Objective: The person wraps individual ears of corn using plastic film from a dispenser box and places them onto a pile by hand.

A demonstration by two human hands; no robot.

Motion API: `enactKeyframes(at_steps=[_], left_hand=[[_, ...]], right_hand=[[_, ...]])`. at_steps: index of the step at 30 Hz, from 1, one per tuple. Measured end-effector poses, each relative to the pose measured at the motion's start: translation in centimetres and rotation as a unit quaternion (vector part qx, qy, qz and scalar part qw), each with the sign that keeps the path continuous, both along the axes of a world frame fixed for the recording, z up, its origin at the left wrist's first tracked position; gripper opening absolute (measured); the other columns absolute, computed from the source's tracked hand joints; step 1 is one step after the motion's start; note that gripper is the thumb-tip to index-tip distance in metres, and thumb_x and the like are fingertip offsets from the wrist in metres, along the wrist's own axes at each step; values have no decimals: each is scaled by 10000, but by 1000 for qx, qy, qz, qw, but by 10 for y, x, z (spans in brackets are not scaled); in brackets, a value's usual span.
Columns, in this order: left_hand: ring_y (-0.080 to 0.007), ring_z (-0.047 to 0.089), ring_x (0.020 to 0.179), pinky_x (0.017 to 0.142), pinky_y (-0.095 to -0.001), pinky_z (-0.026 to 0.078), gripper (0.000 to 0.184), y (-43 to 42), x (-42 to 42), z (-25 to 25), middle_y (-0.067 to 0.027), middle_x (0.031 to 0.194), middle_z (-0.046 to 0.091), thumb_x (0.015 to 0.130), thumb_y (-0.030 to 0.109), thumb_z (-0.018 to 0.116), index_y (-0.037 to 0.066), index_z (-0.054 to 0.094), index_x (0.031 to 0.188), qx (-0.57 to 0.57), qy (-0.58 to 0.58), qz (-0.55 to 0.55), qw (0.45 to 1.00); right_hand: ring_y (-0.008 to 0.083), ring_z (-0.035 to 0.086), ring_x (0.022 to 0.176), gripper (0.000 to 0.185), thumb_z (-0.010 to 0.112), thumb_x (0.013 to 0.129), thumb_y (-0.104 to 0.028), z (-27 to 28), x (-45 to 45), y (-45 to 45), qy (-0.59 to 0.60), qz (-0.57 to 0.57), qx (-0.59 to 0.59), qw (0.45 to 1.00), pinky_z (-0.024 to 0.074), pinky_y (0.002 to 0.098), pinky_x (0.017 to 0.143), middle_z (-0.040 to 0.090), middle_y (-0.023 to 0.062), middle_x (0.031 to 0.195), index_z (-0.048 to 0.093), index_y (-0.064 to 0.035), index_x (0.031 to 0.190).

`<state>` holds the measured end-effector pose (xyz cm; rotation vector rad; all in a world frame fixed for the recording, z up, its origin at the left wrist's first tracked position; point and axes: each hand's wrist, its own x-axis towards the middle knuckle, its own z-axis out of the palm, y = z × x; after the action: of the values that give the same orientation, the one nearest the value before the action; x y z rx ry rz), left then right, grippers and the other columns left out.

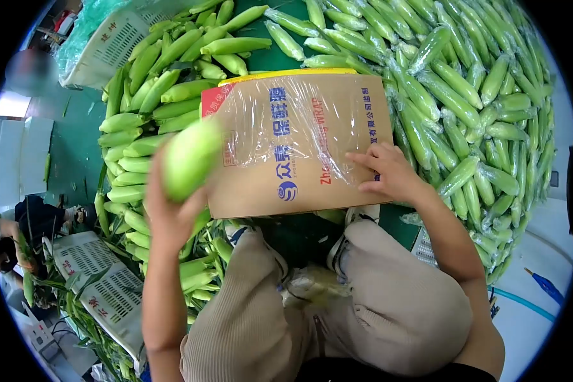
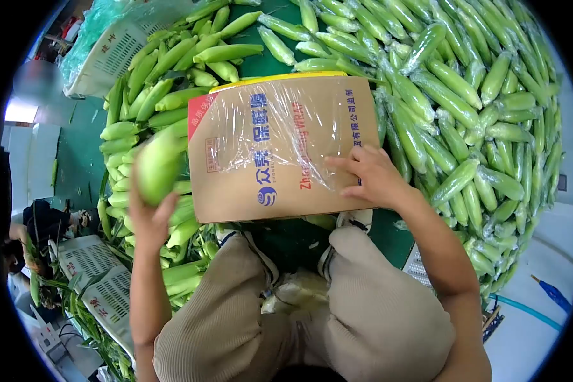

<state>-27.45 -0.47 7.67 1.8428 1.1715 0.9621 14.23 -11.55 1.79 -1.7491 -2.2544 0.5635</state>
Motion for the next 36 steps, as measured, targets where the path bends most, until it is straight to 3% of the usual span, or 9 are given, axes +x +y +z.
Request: enactKeyframes(at_steps=[4, 8, 9, 12, 17, 21, 25, 31, 36], left_hand=[[-342, 631, 1133, 930, -443, 548, 723, 59, 134, -9, -86, 1256, 653, 750, 256, 828, 224, 570, 1425, 132, 285, -204, 927], [-314, 629, 1056, 897, -430, 556, 760, 80, 169, -59, -67, 1148, 631, 739, 275, 815, 298, 552, 1451, 206, 317, -221, 899], [-312, 629, 1054, 893, -429, 557, 758, 80, 168, -56, -67, 1146, 629, 736, 275, 814, 300, 556, 1448, 193, 322, -228, 898], [-312, 628, 1052, 890, -427, 560, 760, 84, 165, -59, -75, 1139, 623, 727, 273, 811, 303, 564, 1445, 171, 335, -237, 896], [-336, 608, 1061, 919, -443, 537, 695, 89, 169, -57, -92, 1114, 614, 707, 281, 835, 193, 593, 1353, 183, 296, -249, 904], [-350, 569, 1023, 938, -475, 443, 498, 93, 126, -93, -117, 1101, 597, 705, 346, 869, 94, 629, 1060, 330, 132, -209, 911], [-306, 551, 986, 918, -438, 401, 588, 45, 66, -89, -58, 1030, 583, 741, 545, 826, 231, 730, 1229, 135, 381, -44, 913], [-280, 599, 784, 764, -407, 450, 237, 59, 45, -115, -51, 863, 642, 887, 247, 753, 192, 730, 1117, 182, 312, 24, 932], [-277, 596, 743, 730, -392, 459, 418, 32, 62, -89, -50, 820, 607, 786, 311, 838, 185, 713, 1164, 153, 211, -11, 965]], right_hand=[[275, 572, 864, 365, 780, 820, -227, -45, 3, 7, 0, 24, 77, 997, 442, 398, 835, 555, 52, 867, 728, -192, 1180], [278, 591, 884, 248, 736, 842, -166, -65, 10, 3, 21, 6, 160, 987, 466, 405, 849, 595, 48, 871, 713, -155, 1088], [272, 634, 909, 208, 681, 913, -110, -78, 10, -3, 124, -51, 252, 958, 505, 395, 843, 654, 57, 936, 678, -89, 1120], [283, 676, 910, 162, 623, 985, -92, -53, -8, 4, 435, -353, 98, 822, 533, 361, 842, 688, 101, 1012, 648, -54, 1140], [318, 641, 1061, 463, 745, 918, -325, -26, -43, 101, 126, -136, 169, 968, 519, 388, 931, 653, 146, 1174, 597, -82, 1283], [361, 580, 1162, 723, 839, 754, -474, -33, -61, 125, -19, -24, 141, 990, 500, 465, 959, 603, 138, 1270, 597, -112, 1331], [352, 588, 1083, 719, 880, 737, -379, -42, -58, 120, 19, -70, 170, 983, 496, 443, 925, 603, 141, 1153, 574, -100, 1325], [367, 578, 1102, 720, 896, 734, -320, -35, -50, 86, 37, -151, 200, 967, 492, 452, 938, 592, 136, 1188, 571, -83, 1331], [386, 572, 1134, 725, 892, 736, -318, -31, -44, 71, -1, -146, 100, 984, 489, 467, 953, 580, 152, 1213, 564, -73, 1334]])
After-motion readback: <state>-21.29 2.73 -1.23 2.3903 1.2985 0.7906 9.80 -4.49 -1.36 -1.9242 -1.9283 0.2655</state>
